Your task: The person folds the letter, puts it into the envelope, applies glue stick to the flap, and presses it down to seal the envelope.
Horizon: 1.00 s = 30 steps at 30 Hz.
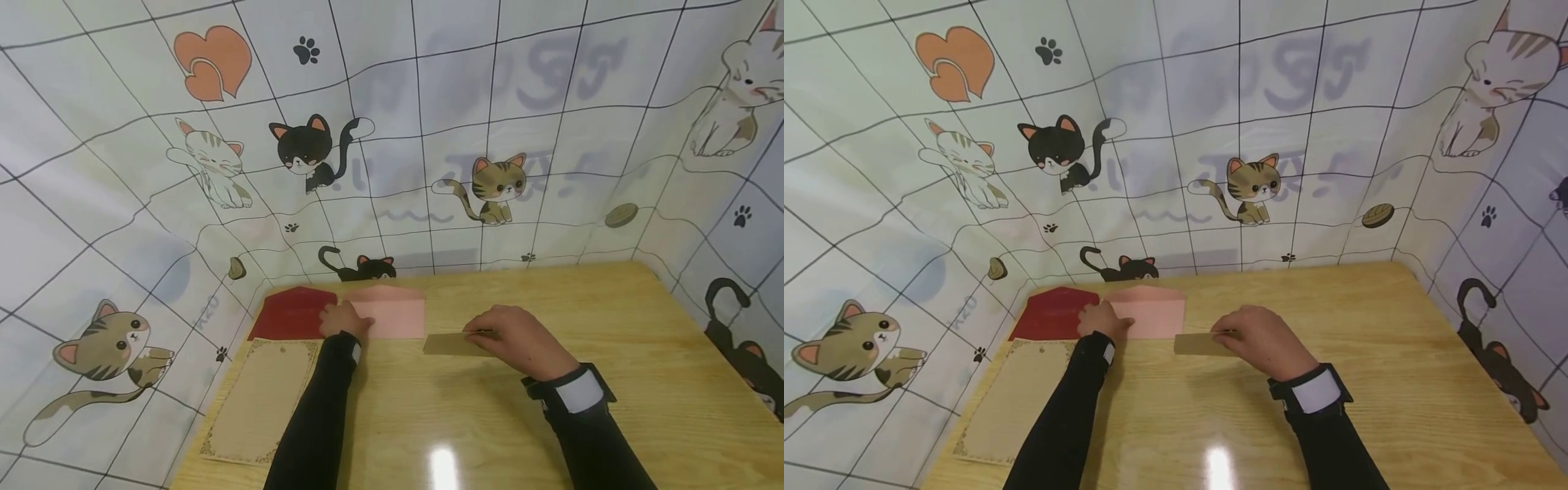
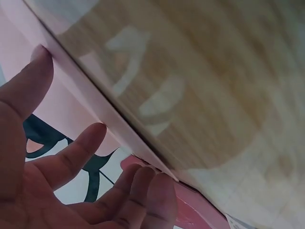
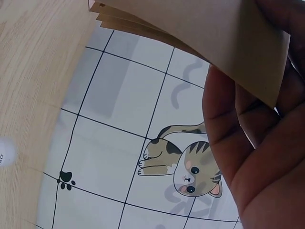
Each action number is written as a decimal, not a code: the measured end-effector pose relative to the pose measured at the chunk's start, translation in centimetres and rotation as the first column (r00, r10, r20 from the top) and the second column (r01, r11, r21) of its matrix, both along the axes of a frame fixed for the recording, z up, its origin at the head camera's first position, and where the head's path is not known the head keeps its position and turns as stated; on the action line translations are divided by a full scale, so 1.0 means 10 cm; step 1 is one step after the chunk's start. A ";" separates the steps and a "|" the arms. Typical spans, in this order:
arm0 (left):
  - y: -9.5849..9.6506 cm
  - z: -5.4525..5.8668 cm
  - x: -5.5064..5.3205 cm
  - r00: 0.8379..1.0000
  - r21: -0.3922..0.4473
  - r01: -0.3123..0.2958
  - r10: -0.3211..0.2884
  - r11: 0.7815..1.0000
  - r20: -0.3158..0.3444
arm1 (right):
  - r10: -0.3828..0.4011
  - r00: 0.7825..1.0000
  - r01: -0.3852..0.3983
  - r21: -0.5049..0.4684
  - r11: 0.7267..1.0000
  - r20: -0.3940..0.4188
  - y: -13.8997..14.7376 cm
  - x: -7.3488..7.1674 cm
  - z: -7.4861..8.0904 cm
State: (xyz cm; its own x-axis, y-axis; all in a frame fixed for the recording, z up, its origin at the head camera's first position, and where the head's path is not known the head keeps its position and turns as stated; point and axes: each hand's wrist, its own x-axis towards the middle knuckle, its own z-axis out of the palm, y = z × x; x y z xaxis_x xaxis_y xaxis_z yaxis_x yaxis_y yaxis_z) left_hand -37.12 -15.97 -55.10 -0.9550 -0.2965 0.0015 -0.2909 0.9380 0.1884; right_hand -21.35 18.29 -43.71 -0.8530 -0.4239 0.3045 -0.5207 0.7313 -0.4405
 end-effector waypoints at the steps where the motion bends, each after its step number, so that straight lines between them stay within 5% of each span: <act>1: 0.00 0.00 0.00 1.000 0.004 -0.002 0.002 1.000 0.002 | 0.000 1.000 0.000 0.000 1.000 0.001 0.00 0.00 0.00; 8: -0.04 0.04 0.03 0.999 0.041 -0.017 0.015 0.999 0.034 | 0.011 1.000 -0.011 -0.009 1.000 -0.015 -0.01 0.01 -0.02; 23: -0.12 0.13 0.12 0.999 0.087 -0.013 0.016 0.996 -0.031 | 0.012 1.000 -0.012 -0.008 1.000 0.008 -0.04 0.02 -0.02; 30: -0.21 0.12 0.16 0.994 0.231 0.044 -0.018 0.972 -0.111 | 0.024 1.000 -0.024 -0.007 1.000 0.002 -0.03 -0.01 -0.02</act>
